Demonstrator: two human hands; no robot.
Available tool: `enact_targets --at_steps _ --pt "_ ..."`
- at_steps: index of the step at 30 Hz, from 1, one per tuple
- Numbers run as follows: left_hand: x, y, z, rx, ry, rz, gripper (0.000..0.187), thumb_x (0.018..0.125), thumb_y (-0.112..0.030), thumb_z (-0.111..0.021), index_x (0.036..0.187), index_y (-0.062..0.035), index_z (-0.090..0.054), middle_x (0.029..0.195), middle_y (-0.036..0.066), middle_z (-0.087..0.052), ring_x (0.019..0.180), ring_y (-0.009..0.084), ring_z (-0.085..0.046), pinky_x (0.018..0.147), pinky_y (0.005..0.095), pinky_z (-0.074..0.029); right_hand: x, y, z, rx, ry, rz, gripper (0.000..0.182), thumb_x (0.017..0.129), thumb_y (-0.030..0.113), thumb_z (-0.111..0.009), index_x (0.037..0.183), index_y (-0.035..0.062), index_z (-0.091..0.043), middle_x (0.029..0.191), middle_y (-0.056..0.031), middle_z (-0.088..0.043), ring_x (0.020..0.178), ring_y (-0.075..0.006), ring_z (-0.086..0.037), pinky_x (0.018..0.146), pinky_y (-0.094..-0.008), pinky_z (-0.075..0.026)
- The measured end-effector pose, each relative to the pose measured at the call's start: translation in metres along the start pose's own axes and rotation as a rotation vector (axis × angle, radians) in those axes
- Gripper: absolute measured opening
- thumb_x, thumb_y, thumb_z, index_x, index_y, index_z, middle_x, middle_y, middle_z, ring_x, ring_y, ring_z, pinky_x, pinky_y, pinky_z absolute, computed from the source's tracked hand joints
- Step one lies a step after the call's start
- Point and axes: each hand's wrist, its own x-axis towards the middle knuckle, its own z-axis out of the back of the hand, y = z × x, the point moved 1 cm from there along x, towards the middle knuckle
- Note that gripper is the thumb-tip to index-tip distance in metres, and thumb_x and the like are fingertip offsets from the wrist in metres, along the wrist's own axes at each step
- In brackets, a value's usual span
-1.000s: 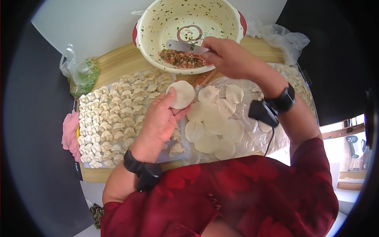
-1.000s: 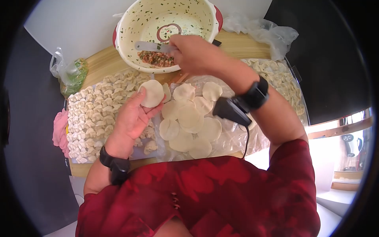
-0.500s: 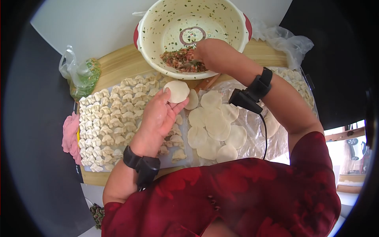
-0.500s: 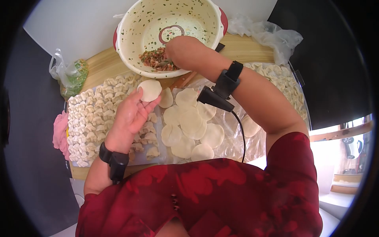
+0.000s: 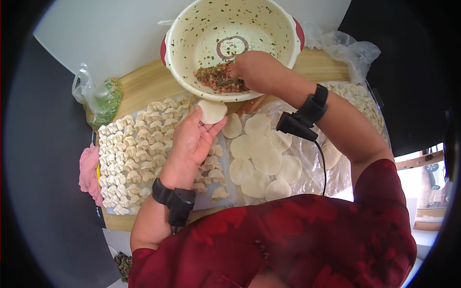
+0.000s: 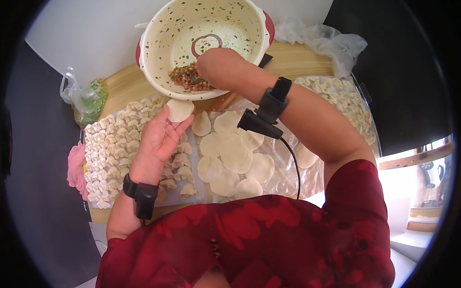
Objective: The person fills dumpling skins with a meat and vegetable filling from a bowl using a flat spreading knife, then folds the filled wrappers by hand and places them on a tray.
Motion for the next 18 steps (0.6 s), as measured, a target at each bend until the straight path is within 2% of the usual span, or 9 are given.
enact_targets --at_steps 3,5,9,12,14,18 --pt "0.001 -0.001 0.0 -0.006 0.026 -0.002 0.038 0.103 -0.017 -0.04 0.133 0.0063 -0.04 0.131 0.02 -0.054 0.121 0.0331 -0.055 0.104 0.045 -0.047 -0.006 -0.001 0.008 0.004 -0.052 0.066 0.012 0.076 0.005 -0.06 0.08 0.0041 -0.071 0.079 -0.0166 -0.068 0.077 -0.0347 -0.067 0.066 -0.0436 -0.054" --pt "0.001 -0.001 -0.002 -0.008 0.031 -0.001 0.038 0.103 -0.017 -0.04 0.134 0.0064 -0.04 0.131 0.02 -0.054 0.121 0.033 -0.054 0.105 0.0455 -0.046 -0.011 -0.001 0.012 0.031 0.044 -0.061 0.011 0.075 0.004 -0.06 0.079 0.0019 -0.07 0.077 -0.018 -0.068 0.075 -0.0358 -0.067 0.065 -0.0442 -0.054" --pt "0.002 0.0 -0.008 -0.026 0.028 -0.017 0.039 0.103 -0.016 -0.039 0.135 0.0064 -0.038 0.133 0.02 -0.052 0.123 0.0328 -0.053 0.108 0.0469 -0.043 -0.017 0.008 0.016 0.031 0.084 -0.069 0.011 0.074 0.003 -0.061 0.079 0.0004 -0.069 0.076 -0.0191 -0.067 0.074 -0.0366 -0.067 0.065 -0.0444 -0.054" --pt "0.003 -0.002 -0.008 -0.022 0.053 -0.022 0.039 0.103 -0.015 -0.038 0.135 0.0073 -0.036 0.135 0.02 -0.05 0.124 0.0329 -0.052 0.109 0.0474 -0.043 -0.024 0.015 0.02 0.048 0.143 -0.144 0.019 0.071 -0.001 -0.059 0.086 0.0029 -0.071 0.077 -0.019 -0.064 0.081 -0.0387 -0.062 0.072 -0.0454 -0.049" --pt "0.003 -0.003 -0.008 -0.036 0.053 -0.024 0.039 0.103 -0.014 -0.037 0.135 0.0079 -0.035 0.136 0.021 -0.049 0.124 0.033 -0.051 0.109 0.0475 -0.042 -0.033 0.016 0.021 0.117 -0.035 -0.103 0.019 0.072 -0.002 -0.058 0.086 0.0019 -0.071 0.075 -0.0192 -0.063 0.079 -0.0384 -0.062 0.071 -0.0451 -0.049" --pt "0.002 -0.005 -0.011 -0.063 0.056 -0.03 0.039 0.103 -0.012 -0.034 0.135 0.0093 -0.033 0.138 0.022 -0.046 0.127 0.0334 -0.048 0.109 0.0477 -0.042 -0.044 0.02 0.027 0.225 -0.036 -0.14 0.017 0.075 0.0 -0.058 0.087 0.0013 -0.071 0.078 -0.019 -0.064 0.079 -0.0369 -0.062 0.071 -0.0442 -0.049"
